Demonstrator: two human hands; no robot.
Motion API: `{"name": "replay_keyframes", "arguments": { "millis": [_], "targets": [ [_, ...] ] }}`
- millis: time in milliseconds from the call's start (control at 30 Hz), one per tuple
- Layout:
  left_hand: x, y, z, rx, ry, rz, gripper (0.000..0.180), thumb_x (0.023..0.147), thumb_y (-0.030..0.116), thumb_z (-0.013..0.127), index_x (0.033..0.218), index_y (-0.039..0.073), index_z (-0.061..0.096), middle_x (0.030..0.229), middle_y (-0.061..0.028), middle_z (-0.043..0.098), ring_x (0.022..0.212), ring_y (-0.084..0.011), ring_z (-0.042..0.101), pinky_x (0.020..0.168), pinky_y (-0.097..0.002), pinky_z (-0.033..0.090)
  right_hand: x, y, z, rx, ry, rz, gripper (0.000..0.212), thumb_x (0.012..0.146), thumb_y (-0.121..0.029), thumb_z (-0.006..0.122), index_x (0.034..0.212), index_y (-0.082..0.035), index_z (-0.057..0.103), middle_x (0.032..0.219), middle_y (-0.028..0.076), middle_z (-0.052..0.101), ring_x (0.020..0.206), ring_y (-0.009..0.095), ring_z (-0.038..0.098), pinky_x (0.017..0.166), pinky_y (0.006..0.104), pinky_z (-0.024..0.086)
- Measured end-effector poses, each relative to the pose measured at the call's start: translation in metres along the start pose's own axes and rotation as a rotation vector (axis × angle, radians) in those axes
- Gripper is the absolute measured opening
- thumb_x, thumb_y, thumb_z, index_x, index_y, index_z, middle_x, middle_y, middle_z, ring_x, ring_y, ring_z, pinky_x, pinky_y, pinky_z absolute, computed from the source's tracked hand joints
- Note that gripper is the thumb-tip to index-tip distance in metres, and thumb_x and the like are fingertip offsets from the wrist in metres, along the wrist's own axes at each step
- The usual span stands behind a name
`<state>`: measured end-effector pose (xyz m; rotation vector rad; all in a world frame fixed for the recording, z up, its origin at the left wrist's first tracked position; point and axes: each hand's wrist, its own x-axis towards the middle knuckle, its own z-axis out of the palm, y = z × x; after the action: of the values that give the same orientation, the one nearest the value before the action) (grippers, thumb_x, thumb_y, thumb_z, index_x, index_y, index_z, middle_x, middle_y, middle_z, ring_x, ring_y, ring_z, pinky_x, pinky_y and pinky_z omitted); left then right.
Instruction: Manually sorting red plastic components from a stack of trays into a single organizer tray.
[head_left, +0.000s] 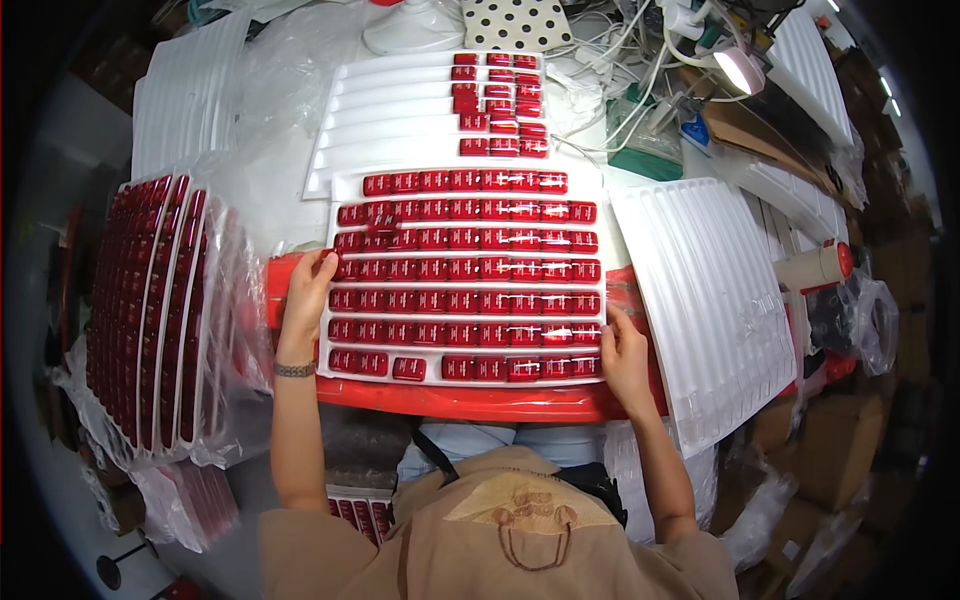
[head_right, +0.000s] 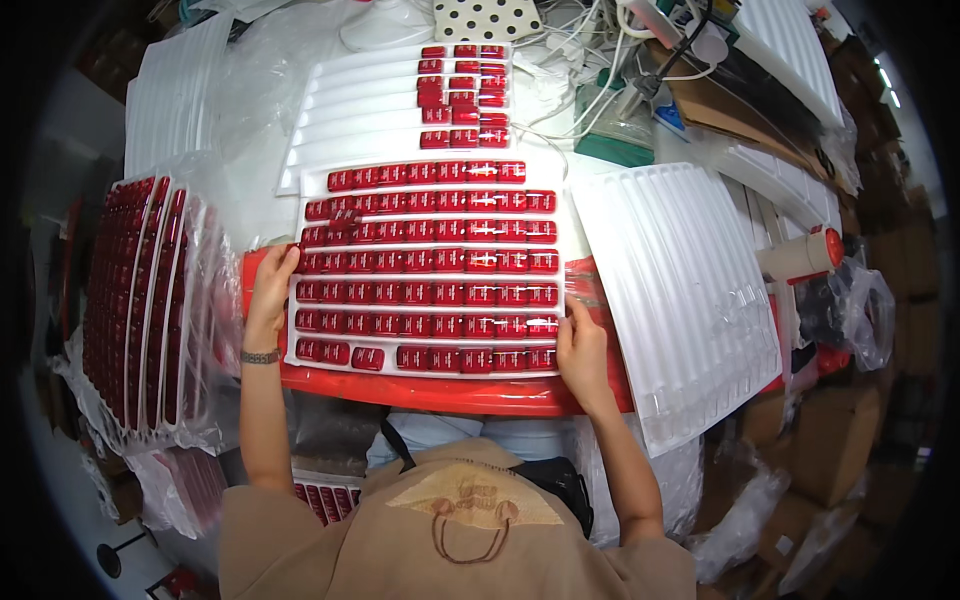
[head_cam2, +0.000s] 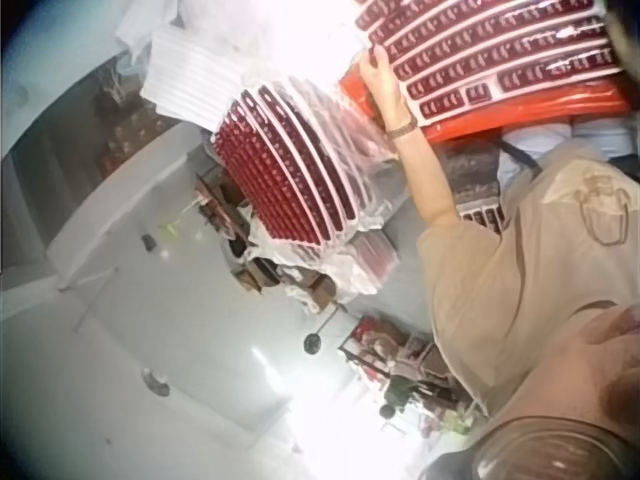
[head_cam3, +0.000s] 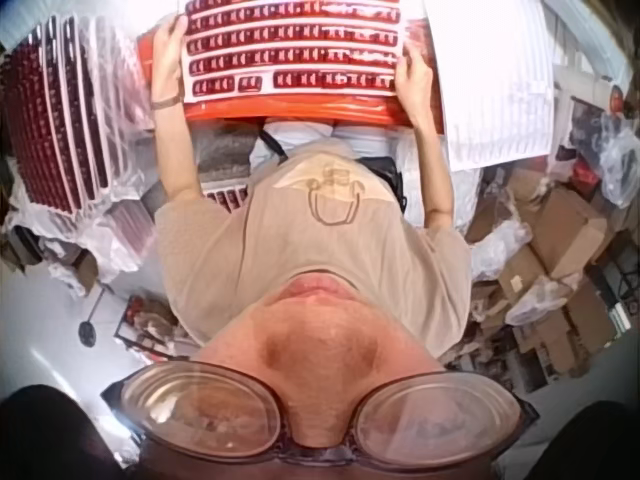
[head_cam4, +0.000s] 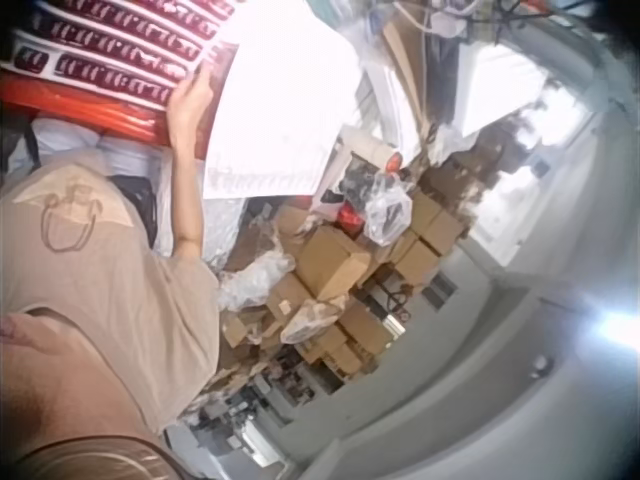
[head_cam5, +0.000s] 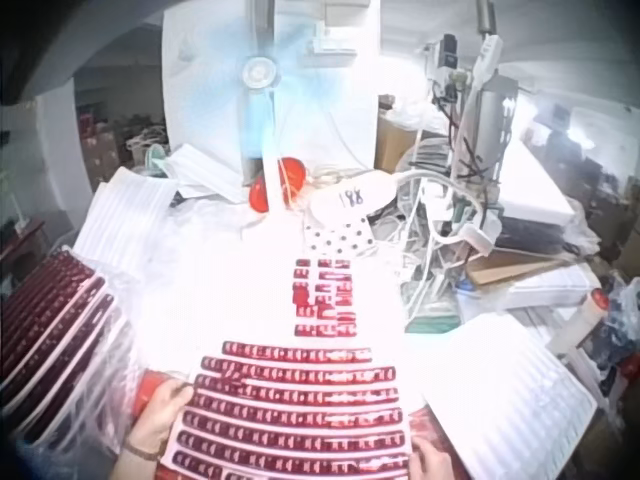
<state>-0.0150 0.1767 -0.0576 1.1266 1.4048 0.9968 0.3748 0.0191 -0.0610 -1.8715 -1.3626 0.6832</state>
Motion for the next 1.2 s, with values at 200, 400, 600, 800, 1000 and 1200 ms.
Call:
{"name": "replay_keyframes", "arguments": {
  "millis": [200, 400, 600, 800, 1000, 1200],
  "targets": [
    [-0.037, 0.005, 0.001, 0.077, -0.013, -0.058, 0.030, 0.093, 0.019, 0.055, 0.112, -0.004, 0.055, 0.099, -0.0069, 0.060, 0.089, -0.0120, 0.055, 0.082, -0.0255, 0.044, -0.021, 0.014, -0.013, 0.158, -0.015, 0.056, 0.030, 0.087, 0.001, 0.047, 0.115, 0.005, 0.056, 0.074, 0.013, 0.064, 0.065, 0.013, 0.059, 0.059, 0.0285, 0.047],
    [-0.021, 0.001, -0.005, 0.049, 0.001, -0.155, 0.028, 0.093, 0.020, 0.054, 0.110, -0.002, 0.055, 0.097, -0.0053, 0.060, 0.088, -0.0119, 0.056, 0.081, -0.0269, 0.044, -0.019, 0.013, -0.010, 0.169, -0.009, 0.079, 0.028, 0.086, 0.000, 0.050, 0.113, 0.005, 0.057, 0.070, 0.013, 0.061, 0.061, 0.012, 0.056, 0.058, 0.0287, 0.046],
    [0.095, 0.001, -0.006, 0.169, 0.290, 0.064, 0.031, 0.094, 0.027, 0.052, 0.103, -0.003, 0.057, 0.091, -0.0055, 0.059, 0.086, -0.0130, 0.054, 0.079, -0.0277, 0.043, -0.019, 0.017, 0.001, 0.096, -0.003, 0.026, 0.025, 0.085, 0.000, 0.050, 0.109, 0.007, 0.056, 0.068, 0.019, 0.061, 0.058, 0.023, 0.060, 0.055, 0.0327, 0.046],
    [0.155, 0.005, 0.022, 0.324, 0.089, 0.130, 0.038, 0.093, 0.034, 0.050, 0.069, 0.004, 0.054, 0.067, 0.0034, 0.046, 0.064, -0.0096, 0.037, 0.057, -0.0304, 0.033, -0.021, -0.002, -0.010, 0.017, -0.062, -0.060, 0.029, 0.085, -0.005, 0.053, 0.113, 0.003, 0.053, 0.073, 0.021, 0.061, 0.062, 0.032, 0.061, 0.057, 0.0379, 0.047],
    [0.110, 0.007, 0.011, 0.117, 0.326, 0.454, 0.028, 0.092, 0.021, 0.057, 0.111, 0.001, 0.049, 0.093, -0.0056, 0.059, 0.078, -0.0118, 0.055, 0.073, -0.0251, 0.046, 0.027, 0.002, -0.158, -0.412, 0.408, -0.014, 0.014, 0.084, -0.014, 0.062, 0.092, -0.002, 0.062, 0.072, 0.013, 0.060, 0.062, 0.029, 0.059, 0.060, 0.0351, 0.048],
    [0.005, 0.051, 0.155, 0.015, -0.268, 0.320, 0.029, 0.087, 0.006, 0.060, 0.113, 0.002, 0.047, 0.096, -0.0057, 0.054, 0.080, -0.0104, 0.054, 0.073, -0.0216, 0.048, 0.041, 0.087, -0.203, -1.279, 0.225, 0.049, 0.020, 0.086, -0.019, 0.058, 0.102, -0.007, 0.063, 0.114, 0.013, 0.052, 0.097, 0.031, 0.053, 0.073, 0.0444, 0.046]
  ]
}}
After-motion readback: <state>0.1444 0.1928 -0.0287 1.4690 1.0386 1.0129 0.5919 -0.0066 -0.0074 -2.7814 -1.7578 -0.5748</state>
